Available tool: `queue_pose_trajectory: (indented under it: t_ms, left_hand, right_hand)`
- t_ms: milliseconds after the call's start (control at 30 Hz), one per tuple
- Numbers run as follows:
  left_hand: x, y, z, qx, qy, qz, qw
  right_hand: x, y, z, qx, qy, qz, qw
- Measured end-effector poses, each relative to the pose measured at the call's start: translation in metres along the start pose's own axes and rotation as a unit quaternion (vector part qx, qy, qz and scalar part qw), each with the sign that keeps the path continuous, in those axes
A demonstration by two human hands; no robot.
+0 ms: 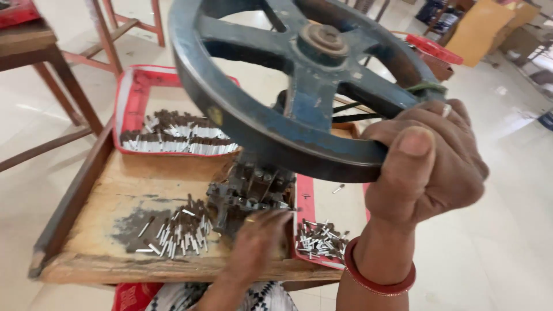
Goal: Operating a manual hand-press wheel to process or assemble small metal pins.
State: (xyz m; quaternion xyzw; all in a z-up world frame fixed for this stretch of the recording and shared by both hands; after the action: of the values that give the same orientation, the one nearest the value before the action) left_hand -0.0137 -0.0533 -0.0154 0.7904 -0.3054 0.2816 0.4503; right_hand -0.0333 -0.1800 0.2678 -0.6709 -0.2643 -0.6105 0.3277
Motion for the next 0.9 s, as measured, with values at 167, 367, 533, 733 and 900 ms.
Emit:
queue_pose_trajectory:
  t_ms: [167, 367, 533, 733, 900]
  left_hand:
    - [0.006, 0.010, -0.040, 0.079, -0.037, -0.009, 0.996]
    - [-0.046, -0.058, -0.180, 0.286, -0.026, -0.252, 0.924]
    - [-0.076, -0.087, -0.199, 0.398, -0.122, -0.311, 0.855]
    - [-0.026, -0.050, -0.161, 0.223, -0.024, -0.327, 0.918]
    - [0.004, -0.023, -0.084, 0.071, 0.016, -0.180, 0.981]
  right_hand:
    - [0.006, -0.001, -0.001, 0.002, -0.025, -0.025, 0.999]
    - [0.008, 0.000, -0.003, -0.014, -0.030, -0.029, 0.999]
    - [0.007, -0.002, 0.004, -0.010, -0.013, -0.031, 0.999]
    - [0.012, -0.012, 0.005, -0.013, 0.006, -0.020, 1.000]
    - [0.010, -0.012, 0.006, -0.001, 0.013, 0.000, 1.000]
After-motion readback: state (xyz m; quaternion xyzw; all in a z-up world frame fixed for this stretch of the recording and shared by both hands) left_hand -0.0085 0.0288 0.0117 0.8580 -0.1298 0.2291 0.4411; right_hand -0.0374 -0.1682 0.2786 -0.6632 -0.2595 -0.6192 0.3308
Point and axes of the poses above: each hand's wrist, its own x-axis towards the middle knuckle, its own z-axis out of the palm, y = z × x, the point moved 1 cm from there along x, towards the middle knuckle, and after that the axes turned 1 degree about z, right-handed, at the moved point
